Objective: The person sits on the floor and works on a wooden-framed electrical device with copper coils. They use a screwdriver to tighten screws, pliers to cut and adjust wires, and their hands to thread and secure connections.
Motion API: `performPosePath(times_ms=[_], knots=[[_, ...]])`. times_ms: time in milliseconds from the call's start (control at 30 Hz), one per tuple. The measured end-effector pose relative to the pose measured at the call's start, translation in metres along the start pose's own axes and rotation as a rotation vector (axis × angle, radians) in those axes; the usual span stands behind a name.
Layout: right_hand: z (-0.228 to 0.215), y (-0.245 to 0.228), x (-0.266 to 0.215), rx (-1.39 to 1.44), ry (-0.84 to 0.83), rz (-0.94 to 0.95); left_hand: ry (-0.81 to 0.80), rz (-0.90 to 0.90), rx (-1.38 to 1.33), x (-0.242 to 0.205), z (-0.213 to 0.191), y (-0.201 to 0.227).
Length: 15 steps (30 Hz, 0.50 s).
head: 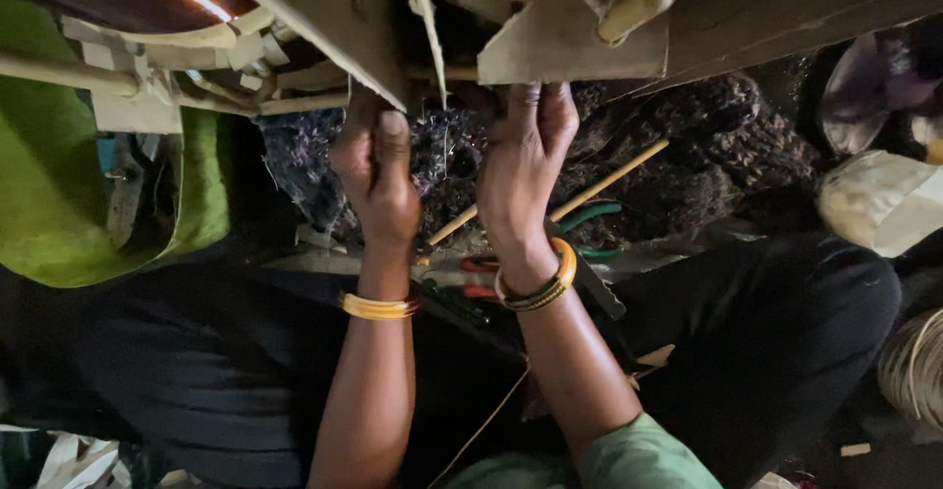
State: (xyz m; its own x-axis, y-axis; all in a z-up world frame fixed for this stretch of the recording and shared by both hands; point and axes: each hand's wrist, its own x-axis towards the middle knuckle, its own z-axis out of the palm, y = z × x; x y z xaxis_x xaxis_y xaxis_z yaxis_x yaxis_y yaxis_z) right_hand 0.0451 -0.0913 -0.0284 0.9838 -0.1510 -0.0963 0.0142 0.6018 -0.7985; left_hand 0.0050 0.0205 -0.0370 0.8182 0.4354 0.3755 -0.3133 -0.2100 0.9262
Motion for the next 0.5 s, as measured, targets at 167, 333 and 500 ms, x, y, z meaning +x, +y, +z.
performPosePath(times_ms=[167, 333, 500], knots=[[-0.001, 0.005, 0.001, 0.074, -0.005, 0.019, 0.036, -0.03, 0.011, -0.005, 0.002, -0.01], [-0.01, -0.016, -0.004, -0.042, -0.066, -0.09, 0.065, -0.115, 0.182, -0.01, 0.007, -0.012], [-0.009, -0.03, 0.001, 0.074, -0.196, -0.056, 0.048, -0.104, 0.152, -0.004, 0.008, -0.01]])
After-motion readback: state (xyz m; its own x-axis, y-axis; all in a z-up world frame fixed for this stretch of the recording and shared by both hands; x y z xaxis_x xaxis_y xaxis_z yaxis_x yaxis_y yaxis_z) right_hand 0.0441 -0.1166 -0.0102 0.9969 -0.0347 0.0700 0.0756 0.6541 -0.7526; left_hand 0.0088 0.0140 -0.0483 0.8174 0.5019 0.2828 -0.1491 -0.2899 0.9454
